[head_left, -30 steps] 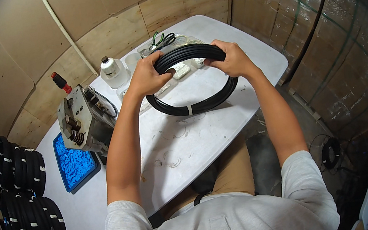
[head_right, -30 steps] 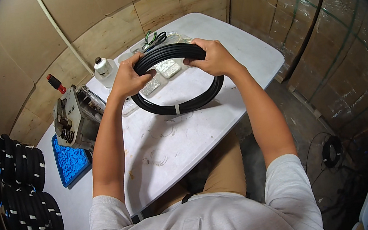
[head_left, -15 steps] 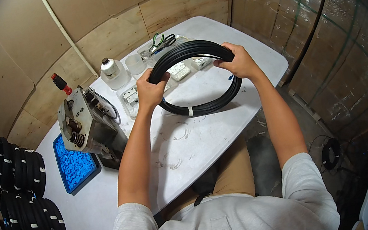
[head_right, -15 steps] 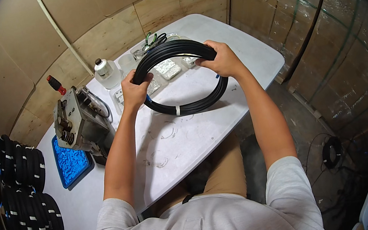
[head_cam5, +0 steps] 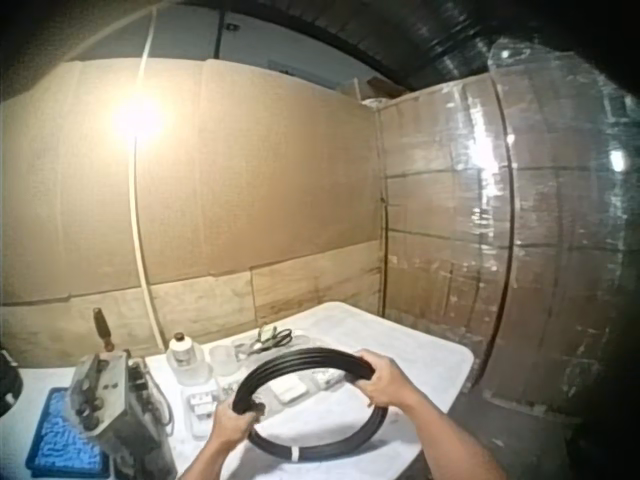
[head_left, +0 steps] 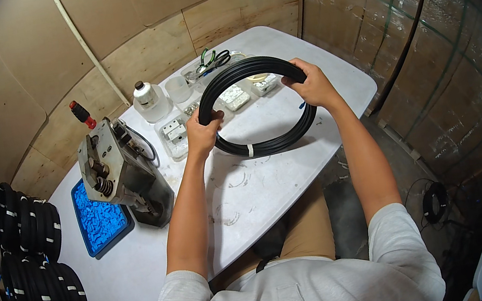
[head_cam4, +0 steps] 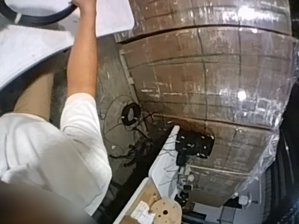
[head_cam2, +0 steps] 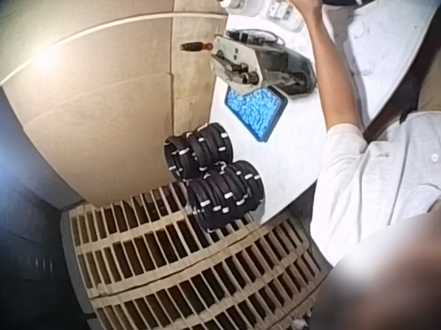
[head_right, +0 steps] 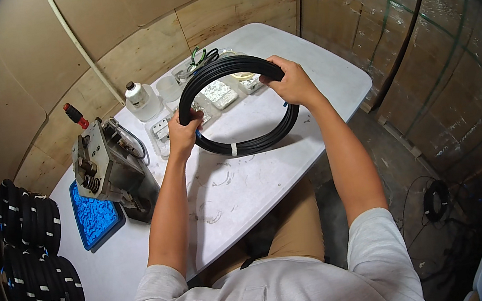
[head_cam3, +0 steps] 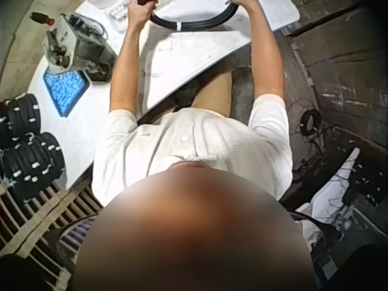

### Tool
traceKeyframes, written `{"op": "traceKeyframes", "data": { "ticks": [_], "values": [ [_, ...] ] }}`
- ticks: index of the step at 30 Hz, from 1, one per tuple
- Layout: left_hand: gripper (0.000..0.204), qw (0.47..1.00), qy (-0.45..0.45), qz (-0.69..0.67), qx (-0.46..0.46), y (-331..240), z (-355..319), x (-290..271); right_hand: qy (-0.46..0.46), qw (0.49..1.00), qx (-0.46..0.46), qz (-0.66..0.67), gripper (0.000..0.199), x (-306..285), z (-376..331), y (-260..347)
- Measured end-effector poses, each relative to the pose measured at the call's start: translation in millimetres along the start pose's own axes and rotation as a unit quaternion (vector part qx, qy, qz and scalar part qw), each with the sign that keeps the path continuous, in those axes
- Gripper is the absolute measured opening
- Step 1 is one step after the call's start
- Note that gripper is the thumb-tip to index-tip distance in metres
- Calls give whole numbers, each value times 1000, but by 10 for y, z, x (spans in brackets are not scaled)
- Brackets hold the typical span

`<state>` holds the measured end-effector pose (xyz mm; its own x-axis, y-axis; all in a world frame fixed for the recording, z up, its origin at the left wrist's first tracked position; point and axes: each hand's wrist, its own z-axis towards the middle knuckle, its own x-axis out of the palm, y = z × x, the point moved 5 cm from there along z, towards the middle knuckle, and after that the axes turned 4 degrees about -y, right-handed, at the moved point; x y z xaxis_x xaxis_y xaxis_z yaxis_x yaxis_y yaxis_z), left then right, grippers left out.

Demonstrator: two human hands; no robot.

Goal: Wrapping a coiled black cable with white adhesive tape at specific intervals.

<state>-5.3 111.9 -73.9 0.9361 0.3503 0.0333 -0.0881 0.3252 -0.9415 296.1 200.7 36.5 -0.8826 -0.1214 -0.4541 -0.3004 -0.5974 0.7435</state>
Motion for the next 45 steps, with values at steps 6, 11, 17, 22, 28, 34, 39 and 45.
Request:
{"op": "traceKeyframes", "data": {
  "ticks": [6, 11, 17, 22, 28, 34, 39, 45],
  "values": [
    [25, 946, -164, 278, 39, -258, -212, 186, -50, 997, 16, -55, 19, -22, -119, 69],
    [34, 985, -93, 128, 71, 116, -45, -4, -27, 997, 16, -67, 17, 33, -94, 235],
    [31, 966, -50, 230, 104, -397, -60, 107, 19, 999, 13, -34, 16, -46, -105, 88],
    [31, 896, -18, 378, 234, -1371, 109, 455, 41, 999, -5, -7, 28, 12, -120, 257],
    [25, 891, 5, 391, 231, -1341, 170, 481, -16, 993, 11, -120, 34, -82, -378, -88],
    [24, 878, -14, 425, 220, -1377, 180, 537, 48, 978, 142, 148, 19, 58, -370, -384],
    [24, 844, -47, 431, 316, -1415, 119, 582, 29, 981, 124, 145, 17, 110, -397, -399],
    [24, 846, 11, 459, 271, -1415, 187, 554, -24, 998, 54, 24, 39, 45, -382, -146]
  ]
}}
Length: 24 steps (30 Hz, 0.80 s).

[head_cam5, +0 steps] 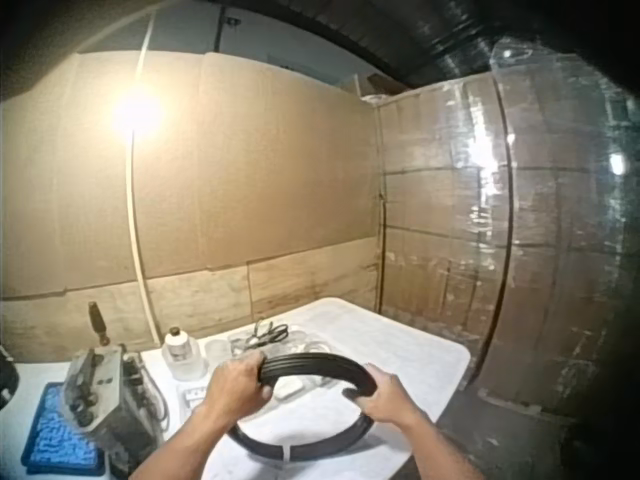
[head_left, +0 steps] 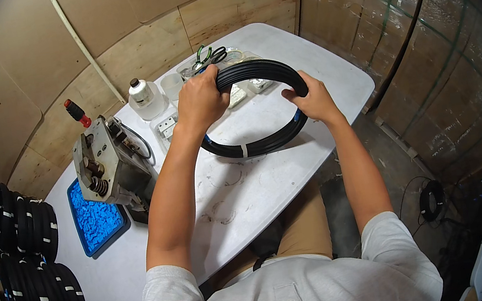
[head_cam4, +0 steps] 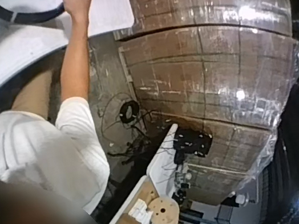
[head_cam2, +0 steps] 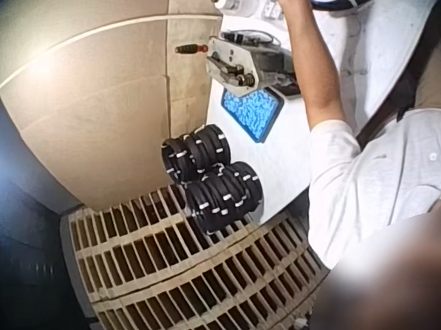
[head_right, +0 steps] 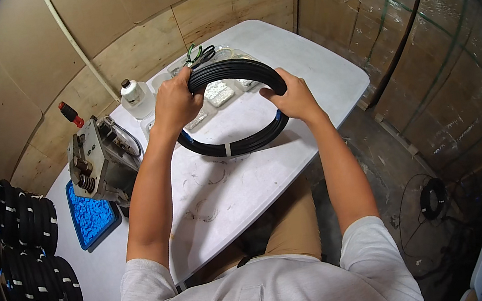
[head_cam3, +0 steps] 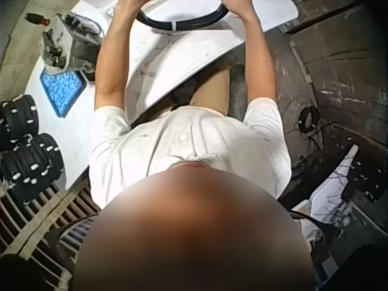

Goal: Wrapping a coiled black cable with white adhesive tape at specific intervals.

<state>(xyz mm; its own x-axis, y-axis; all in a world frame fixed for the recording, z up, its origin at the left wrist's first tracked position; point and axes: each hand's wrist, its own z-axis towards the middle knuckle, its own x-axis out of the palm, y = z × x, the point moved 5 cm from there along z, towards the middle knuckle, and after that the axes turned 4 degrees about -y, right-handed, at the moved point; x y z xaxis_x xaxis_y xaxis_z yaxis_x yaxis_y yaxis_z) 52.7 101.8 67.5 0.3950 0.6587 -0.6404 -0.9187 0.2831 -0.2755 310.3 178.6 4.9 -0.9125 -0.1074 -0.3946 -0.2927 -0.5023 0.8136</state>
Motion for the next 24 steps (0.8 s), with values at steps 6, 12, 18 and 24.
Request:
{"op": "traceKeyframes", "data": {
  "ticks": [6, 12, 18, 24],
  "values": [
    [18, 1000, 18, 11, -1, -104, 36, -16, -71, 959, -241, -131, 75, -101, 80, 740],
    [15, 998, 39, 11, 45, -74, 90, -116, 171, 978, -80, -93, 41, 109, 289, 701],
    [18, 993, 36, -111, -19, 119, 46, -138, 182, 971, -129, -91, 31, 175, 323, 920],
    [27, 994, 63, -92, -13, -57, 118, -61, 191, 970, -116, -101, 26, 102, 511, 715]
  ]
}}
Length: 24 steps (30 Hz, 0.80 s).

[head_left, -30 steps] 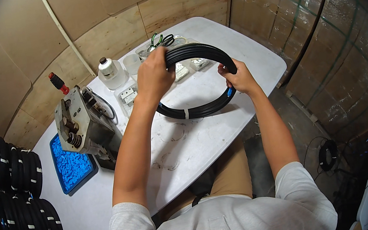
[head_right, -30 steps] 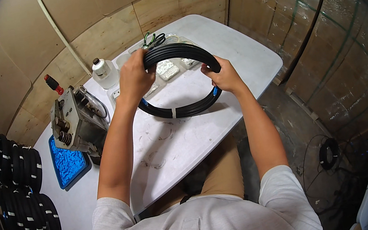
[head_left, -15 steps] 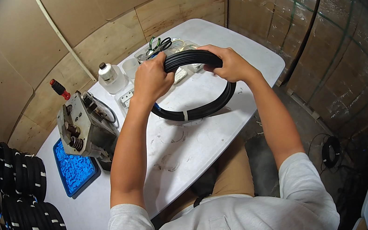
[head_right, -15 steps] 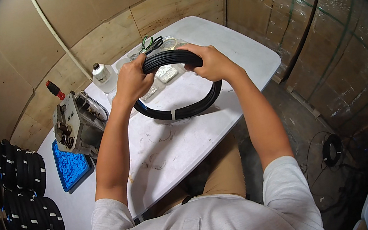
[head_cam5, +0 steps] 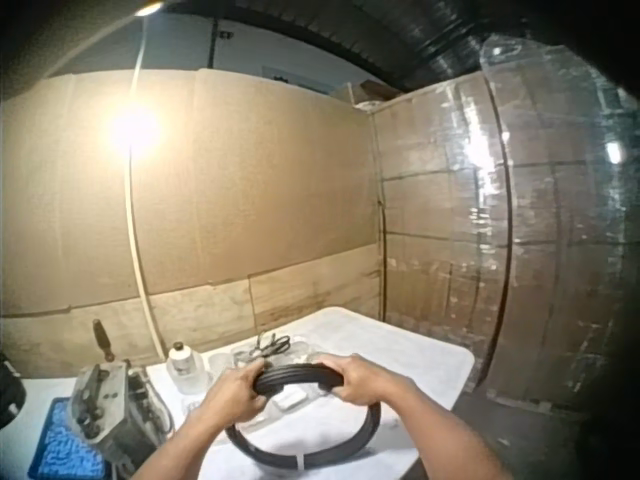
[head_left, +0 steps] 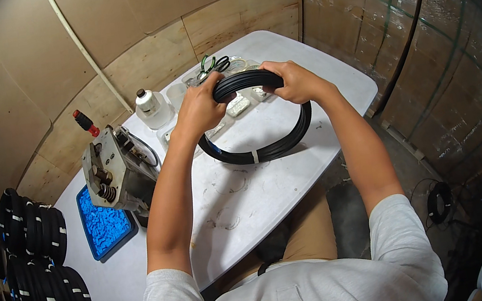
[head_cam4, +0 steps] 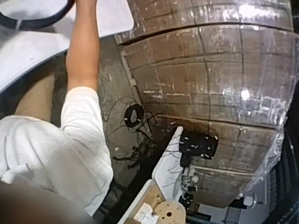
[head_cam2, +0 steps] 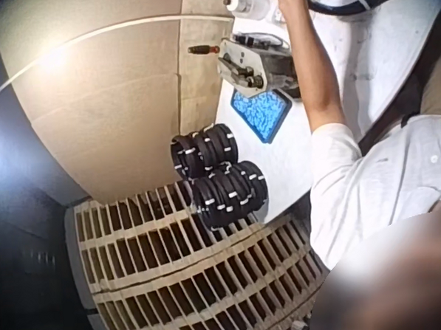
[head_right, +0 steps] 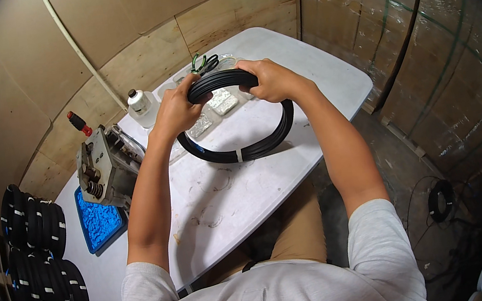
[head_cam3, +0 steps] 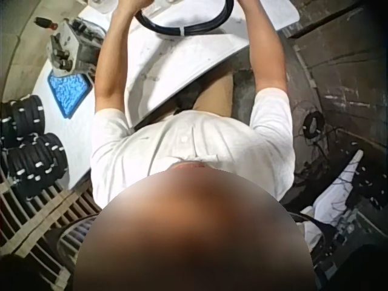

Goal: Wrapping a coiled black cable with white adhesive tape at specific intervals.

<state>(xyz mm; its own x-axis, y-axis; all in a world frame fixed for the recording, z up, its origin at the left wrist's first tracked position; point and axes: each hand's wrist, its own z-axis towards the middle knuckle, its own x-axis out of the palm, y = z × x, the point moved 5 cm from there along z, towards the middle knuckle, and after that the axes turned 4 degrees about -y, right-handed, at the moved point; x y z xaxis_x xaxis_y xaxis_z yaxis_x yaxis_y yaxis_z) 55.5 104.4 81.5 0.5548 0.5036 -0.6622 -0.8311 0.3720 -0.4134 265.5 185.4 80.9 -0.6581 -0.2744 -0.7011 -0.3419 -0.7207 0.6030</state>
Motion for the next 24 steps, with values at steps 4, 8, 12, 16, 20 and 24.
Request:
{"op": "traceKeyframes", "data": {
  "ticks": [4, 8, 12, 16, 20, 24],
  "values": [
    [27, 997, -11, 72, 19, -167, 53, 85, 4, 1000, 15, -15, 23, 12, -28, -8],
    [24, 998, 8, 56, 31, -46, 191, 155, -6, 998, 47, -30, 23, -16, -60, 68],
    [18, 998, 37, 41, 35, -3, 247, 159, -9, 998, 58, -32, 21, -36, -13, 101],
    [21, 999, 42, 14, 0, 127, 244, 119, -10, 995, 48, -89, 19, -38, 125, 263],
    [24, 998, -26, -5, 48, -108, 214, 160, 26, 990, 35, -132, 20, 18, 243, 225],
    [21, 997, 6, 74, 19, 72, 292, 251, -18, 995, 6, -93, 21, 7, 227, 166]
  ]
}}
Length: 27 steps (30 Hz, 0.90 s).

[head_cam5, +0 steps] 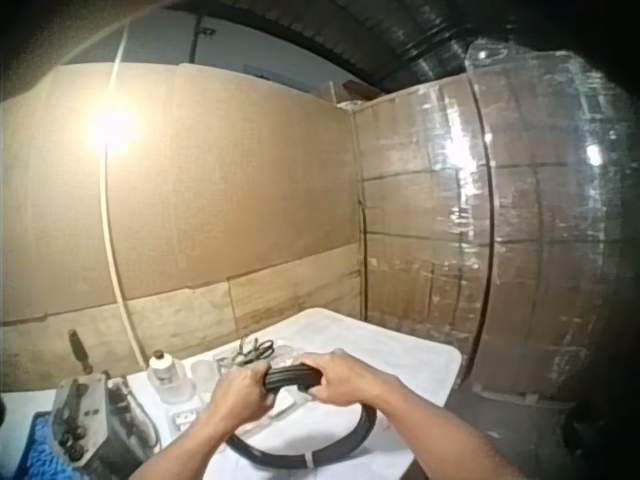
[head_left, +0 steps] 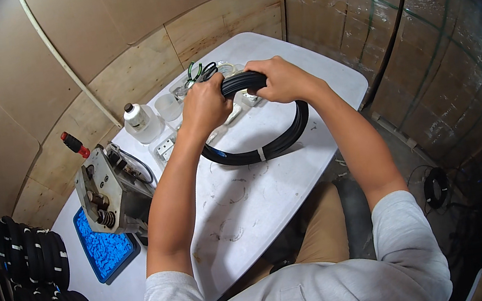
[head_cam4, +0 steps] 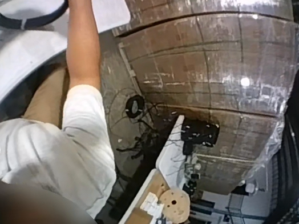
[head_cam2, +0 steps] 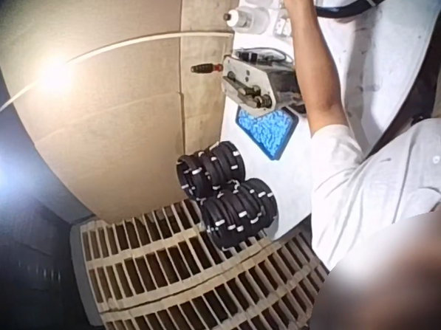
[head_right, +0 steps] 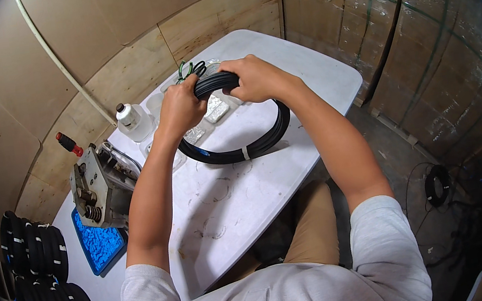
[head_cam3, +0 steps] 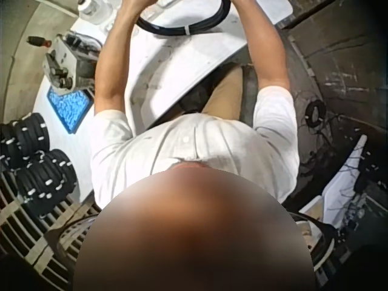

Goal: Wrapping a coiled black cable with white adhesive tape at specific intervals.

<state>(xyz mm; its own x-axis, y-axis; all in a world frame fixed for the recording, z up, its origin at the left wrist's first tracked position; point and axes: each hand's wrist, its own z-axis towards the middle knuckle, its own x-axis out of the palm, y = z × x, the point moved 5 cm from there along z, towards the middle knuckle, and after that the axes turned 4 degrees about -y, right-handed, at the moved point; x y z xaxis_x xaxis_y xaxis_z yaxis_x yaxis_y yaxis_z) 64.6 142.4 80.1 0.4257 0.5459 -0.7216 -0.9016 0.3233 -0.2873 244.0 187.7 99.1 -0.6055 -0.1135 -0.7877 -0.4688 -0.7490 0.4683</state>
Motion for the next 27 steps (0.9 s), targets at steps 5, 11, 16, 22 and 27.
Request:
{"op": "traceKeyframes", "data": {
  "ticks": [5, 11, 16, 22, 27],
  "values": [
    [20, 999, 37, -17, 4, 95, 85, 40, -41, 996, 67, 35, 20, 30, -169, -265],
    [18, 999, 33, -14, 20, -90, 124, 102, -59, 996, 27, 67, 16, 11, -229, -480],
    [18, 998, 51, -10, 26, 4, 27, 11, 44, 990, 71, 117, 25, 26, -230, -333],
    [21, 998, 45, -11, 37, -160, -39, -23, 38, 969, 96, 225, 32, 257, 495, -1493],
    [24, 998, 54, -16, 24, -124, -83, 0, 94, 992, 39, -69, 31, 936, 818, -1901]
  ]
}}
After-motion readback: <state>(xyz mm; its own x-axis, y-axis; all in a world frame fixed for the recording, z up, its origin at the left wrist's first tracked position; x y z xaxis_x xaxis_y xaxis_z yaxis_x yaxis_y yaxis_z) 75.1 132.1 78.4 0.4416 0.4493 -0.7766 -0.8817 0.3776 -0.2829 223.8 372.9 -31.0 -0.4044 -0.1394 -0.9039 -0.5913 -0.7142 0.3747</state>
